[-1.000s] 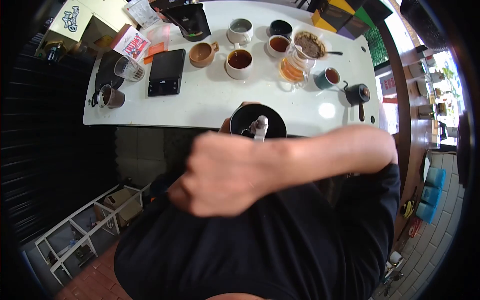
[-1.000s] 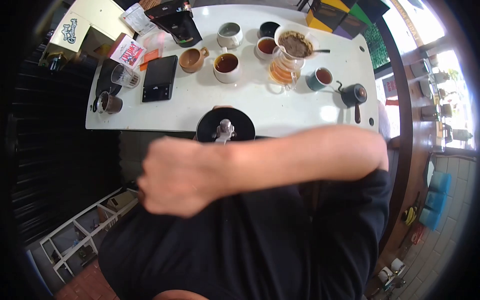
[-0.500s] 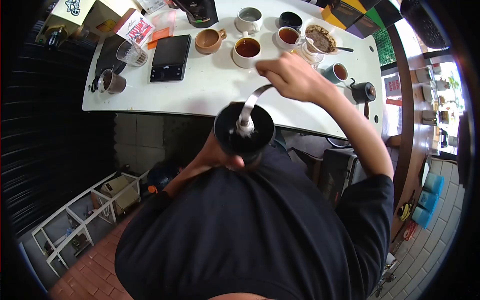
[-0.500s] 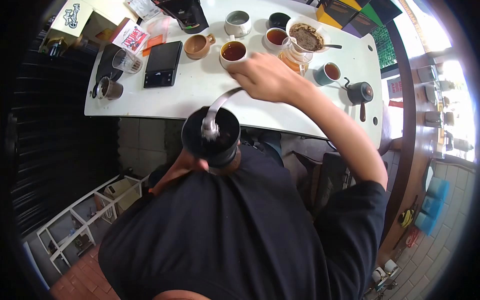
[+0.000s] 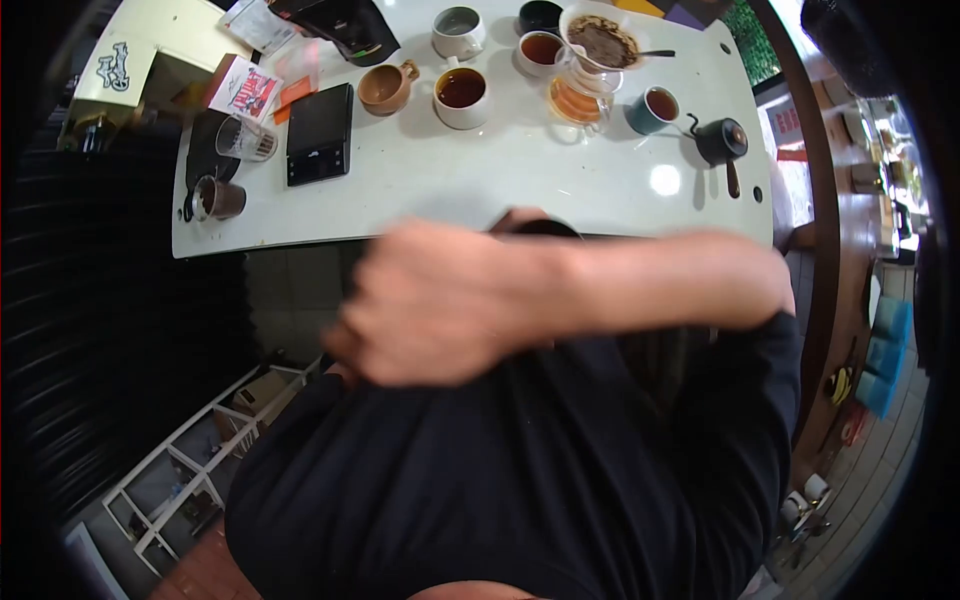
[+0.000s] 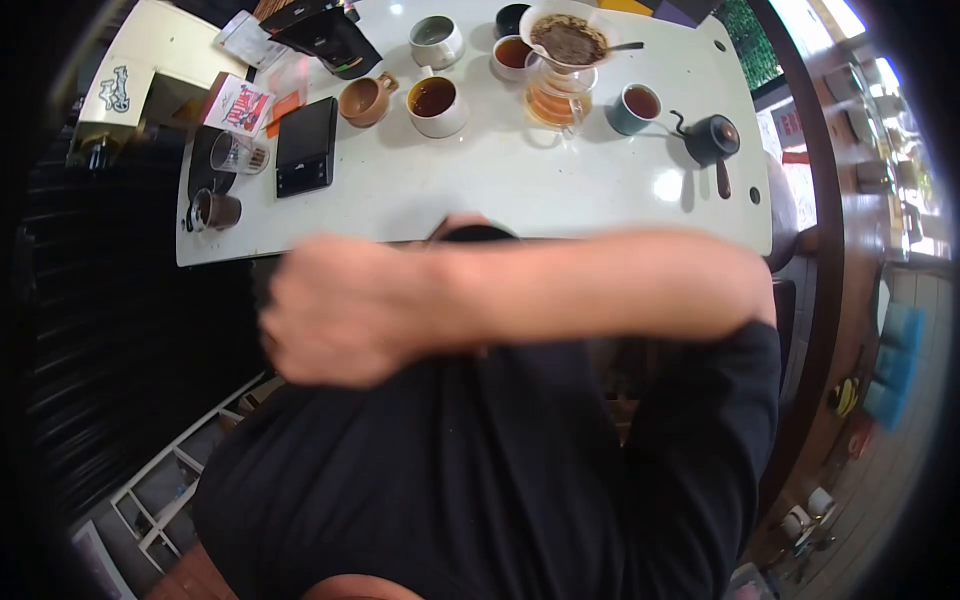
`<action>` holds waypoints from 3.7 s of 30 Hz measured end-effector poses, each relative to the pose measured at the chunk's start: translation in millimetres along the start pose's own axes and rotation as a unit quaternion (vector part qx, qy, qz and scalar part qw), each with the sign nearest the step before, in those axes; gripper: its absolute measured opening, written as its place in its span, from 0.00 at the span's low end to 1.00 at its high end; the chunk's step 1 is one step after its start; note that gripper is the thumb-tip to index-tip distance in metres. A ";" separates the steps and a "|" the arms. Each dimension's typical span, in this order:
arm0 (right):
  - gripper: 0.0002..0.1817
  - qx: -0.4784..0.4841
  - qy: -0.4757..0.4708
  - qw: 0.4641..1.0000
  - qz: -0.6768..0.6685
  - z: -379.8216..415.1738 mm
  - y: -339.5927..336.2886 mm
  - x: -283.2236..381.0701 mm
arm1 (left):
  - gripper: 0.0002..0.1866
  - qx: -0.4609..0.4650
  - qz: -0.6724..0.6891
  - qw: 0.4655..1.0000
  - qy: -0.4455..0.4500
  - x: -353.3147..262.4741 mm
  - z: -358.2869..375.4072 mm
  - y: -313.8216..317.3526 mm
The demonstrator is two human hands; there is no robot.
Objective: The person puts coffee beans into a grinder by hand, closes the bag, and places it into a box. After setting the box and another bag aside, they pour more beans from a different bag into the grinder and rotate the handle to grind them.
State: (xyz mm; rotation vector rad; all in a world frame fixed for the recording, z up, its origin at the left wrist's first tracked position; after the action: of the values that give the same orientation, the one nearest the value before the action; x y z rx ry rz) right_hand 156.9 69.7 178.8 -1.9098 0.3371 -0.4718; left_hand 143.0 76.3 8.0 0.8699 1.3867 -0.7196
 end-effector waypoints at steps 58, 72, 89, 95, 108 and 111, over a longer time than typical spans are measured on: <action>0.08 -0.047 0.259 0.962 -0.071 75.7 34.0 -106.2 | 0.60 0.041 -0.110 0.979 0.165 -25.5 22.2 26.6; 0.08 -0.096 0.126 0.985 0.073 104.0 5.1 54.2 | 0.44 -0.078 -0.005 0.997 -0.019 12.0 18.1 -11.4; 0.11 -0.017 0.383 0.921 -0.069 163.8 67.5 -110.4 | 0.57 -0.089 0.220 0.967 -0.088 28.9 35.9 -17.4; 0.18 -0.054 0.336 0.939 -0.048 179.8 41.1 -40.1 | 0.62 -0.031 0.168 0.979 -0.113 35.3 26.8 -27.2; 0.15 -0.161 0.386 0.907 -0.038 185.7 11.7 -12.7 | 0.60 0.086 -0.036 0.996 0.009 -6.6 -14.7 -27.6; 0.17 -0.147 0.398 0.905 -0.033 178.4 10.4 -16.8 | 0.64 0.083 -0.080 0.991 0.072 -19.6 -17.8 -32.9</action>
State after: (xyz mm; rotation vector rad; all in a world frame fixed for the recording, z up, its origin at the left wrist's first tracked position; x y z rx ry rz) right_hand 226.4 218.7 106.8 -1.9374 0.9157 -1.3133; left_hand 104.3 73.2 24.7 0.9645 1.5530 -0.9203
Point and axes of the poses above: each hand's wrist, its own z-axis away from the middle knuckle, its own y-axis out of the palm, x = y × z, the point moved 8 cm from there along -z, towards the middle knuckle
